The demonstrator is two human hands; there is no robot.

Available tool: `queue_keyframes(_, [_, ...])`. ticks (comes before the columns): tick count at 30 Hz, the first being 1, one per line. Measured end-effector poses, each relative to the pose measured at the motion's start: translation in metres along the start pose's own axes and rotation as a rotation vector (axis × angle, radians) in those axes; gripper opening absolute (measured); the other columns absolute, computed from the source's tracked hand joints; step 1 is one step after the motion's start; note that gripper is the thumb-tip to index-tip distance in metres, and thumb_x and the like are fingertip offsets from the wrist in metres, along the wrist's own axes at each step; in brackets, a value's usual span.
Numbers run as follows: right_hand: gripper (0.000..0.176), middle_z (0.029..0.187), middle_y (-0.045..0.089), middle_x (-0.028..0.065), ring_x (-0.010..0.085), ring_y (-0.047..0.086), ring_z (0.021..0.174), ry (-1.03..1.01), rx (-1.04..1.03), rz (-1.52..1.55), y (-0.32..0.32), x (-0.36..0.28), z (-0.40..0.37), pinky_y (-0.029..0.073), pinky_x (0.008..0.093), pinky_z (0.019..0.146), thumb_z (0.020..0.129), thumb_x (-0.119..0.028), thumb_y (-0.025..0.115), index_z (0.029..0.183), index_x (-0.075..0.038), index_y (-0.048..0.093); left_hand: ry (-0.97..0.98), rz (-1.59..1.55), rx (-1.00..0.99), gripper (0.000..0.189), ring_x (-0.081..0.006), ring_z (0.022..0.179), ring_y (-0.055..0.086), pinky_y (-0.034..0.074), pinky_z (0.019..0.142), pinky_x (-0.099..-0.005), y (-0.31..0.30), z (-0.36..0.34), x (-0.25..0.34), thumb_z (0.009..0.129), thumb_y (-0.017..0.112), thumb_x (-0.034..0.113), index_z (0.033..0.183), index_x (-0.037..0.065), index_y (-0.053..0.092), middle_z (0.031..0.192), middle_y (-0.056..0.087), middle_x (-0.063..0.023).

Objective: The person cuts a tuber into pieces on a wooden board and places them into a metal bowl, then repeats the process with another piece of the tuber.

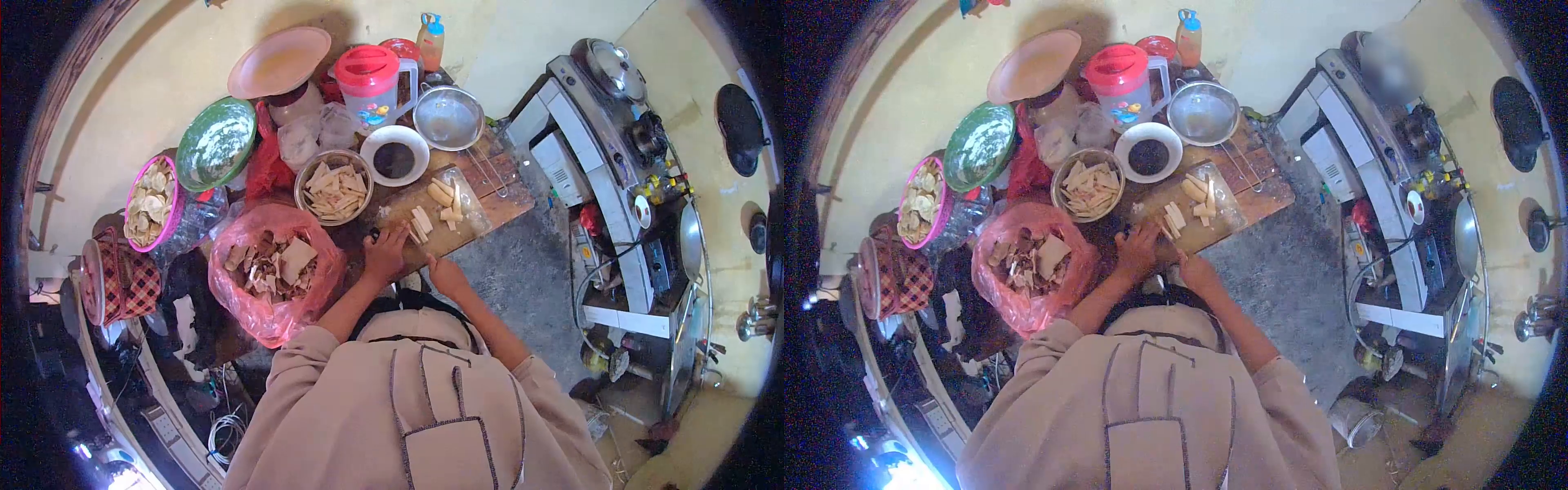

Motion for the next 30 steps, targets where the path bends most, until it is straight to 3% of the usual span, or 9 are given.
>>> queue_keyframes(2, [0.047, 0.074, 0.056, 0.0278, 0.0441, 0.055, 0.071, -0.105, -0.006, -0.134, 0.002, -0.002, 0.002, 0.044, 0.0506, 0.061, 0.091, -0.034, 0.027, 0.086, 0.003, 0.055, -0.009, 0.01, -0.02, 0.049, -0.0144, 0.095, 0.048, 0.03, 0.07, -0.0412, 0.002, 0.001, -0.004, 0.067, 0.048, 0.013, 0.116, 0.014, 0.05, 0.116, 0.051, 0.0027])
queue_keyframes(5, [0.052, 0.055, 0.053, 0.019, 0.0336, 0.054, 0.047, -0.24, 0.303, 0.157, 0.02, 0.007, 0.006, 0.042, 0.0438, 0.042, 0.09, -0.043, 0.027, 0.075, 0.0, 0.054, 0.001, 0.041, -0.021, 0.048, -0.0144, 0.1, 0.046, 0.03, 0.072, -0.0411, -0.001, 0.003, -0.002, 0.069, 0.05, 0.017, 0.117, 0.014, 0.049, 0.117, 0.05, 0.0022])
queue_keyframes(8, [0.054, 0.043, 0.039, 0.0043, 0.0165, 0.039, 0.032, 0.085, -0.156, 0.695, 0.002, 0.014, 0.004, 0.032, 0.0321, 0.03, 0.087, -0.053, 0.028, 0.063, -0.008, 0.045, 0.03, -0.015, -0.036, 0.046, -0.0165, 0.1, 0.044, 0.03, 0.073, -0.0427, 0.001, 0.015, 0.002, 0.07, 0.05, 0.016, 0.116, 0.016, 0.049, 0.119, 0.049, 0.0007])
queue_keyframes(11, [0.053, 0.043, 0.03, -0.0032, 0.0097, 0.027, 0.03, 0.245, -0.372, 0.815, -0.003, 0.015, 0.002, 0.023, 0.0259, 0.028, 0.083, -0.06, 0.029, 0.058, -0.014, 0.036, -0.017, 0.025, -0.061, 0.044, -0.0197, 0.103, 0.042, 0.03, 0.074, -0.0434, -0.006, 0.019, -0.003, 0.074, 0.051, 0.023, 0.117, 0.015, 0.046, 0.12, 0.046, -0.0014])
queue_keyframes(14, [0.052, 0.042, 0.029, -0.0043, 0.0101, 0.025, 0.029, 0.32, -0.386, 1.032, -0.009, 0.001, -0.015, 0.022, 0.0268, 0.027, 0.084, -0.059, 0.029, 0.056, -0.015, 0.036, -0.098, -0.062, -0.064, 0.05, -0.0228, 0.105, 0.04, 0.03, 0.076, -0.0441, -0.002, 0.017, -0.011, 0.075, 0.054, 0.034, 0.119, 0.014, 0.042, 0.12, 0.044, -0.0046])
queue_keyframes(17, [0.055, 0.045, 0.034, -0.0012, 0.0124, 0.032, 0.034, 0.166, -0.194, 0.705, 0.002, 0.016, -0.009, 0.028, 0.0285, 0.032, 0.085, -0.058, 0.027, 0.057, -0.012, 0.038, -0.17, -0.057, -0.215, 0.058, -0.021, 0.108, 0.039, 0.03, 0.078, -0.043, -0.005, 0.021, -0.012, 0.068, 0.062, 0.037, 0.116, 0.011, 0.043, 0.113, 0.045, -0.004])
queue_keyframes(21, [0.059, 0.049, 0.041, 0.0051, 0.0195, 0.042, 0.045, -0.126, 0.165, 0.412, -0.017, 0.023, -0.009, 0.037, 0.0345, 0.046, 0.087, -0.054, 0.025, 0.059, -0.005, 0.042, -0.015, -0.169, -0.159, 0.066, -0.0256, 0.111, 0.037, 0.03, 0.084, -0.0453, 0.001, 0.035, -0.017, 0.065, 0.066, 0.035, 0.12, 0.011, 0.038, 0.116, 0.043, -0.0061])
queue_keyframes(25, [0.062, 0.049, 0.044, 0.0081, 0.0232, 0.045, 0.05, -0.042, 0.254, 0.299, -0.022, 0.047, -0.007, 0.037, 0.0372, 0.051, 0.088, -0.051, 0.023, 0.057, -0.002, 0.044, 0.22, -0.121, -0.298, 0.07, -0.0256, 0.112, 0.037, 0.03, 0.086, -0.045, 0.001, 0.067, -0.021, 0.061, 0.069, 0.034, 0.121, 0.014, 0.038, 0.117, 0.043, -0.0053])
queue_keyframes(30, [0.062, 0.045, 0.04, 0.0067, 0.0204, 0.041, 0.043, 0.206, 0.111, 0.603, -0.044, 0.045, -0.016, 0.032, 0.036, 0.045, 0.088, -0.051, 0.024, 0.054, -0.004, 0.043, 0.453, -0.076, -0.433, 0.068, -0.0233, 0.112, 0.038, 0.03, 0.086, -0.043, 0.001, 0.088, -0.019, 0.059, 0.07, 0.032, 0.119, 0.017, 0.042, 0.116, 0.044, -0.0026])
Point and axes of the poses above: each hand's wrist, its own z-axis towards the middle knuckle, its own y-axis out of the palm, x = y × z, the point moved 2 cm from there along z, towards the middle knuckle
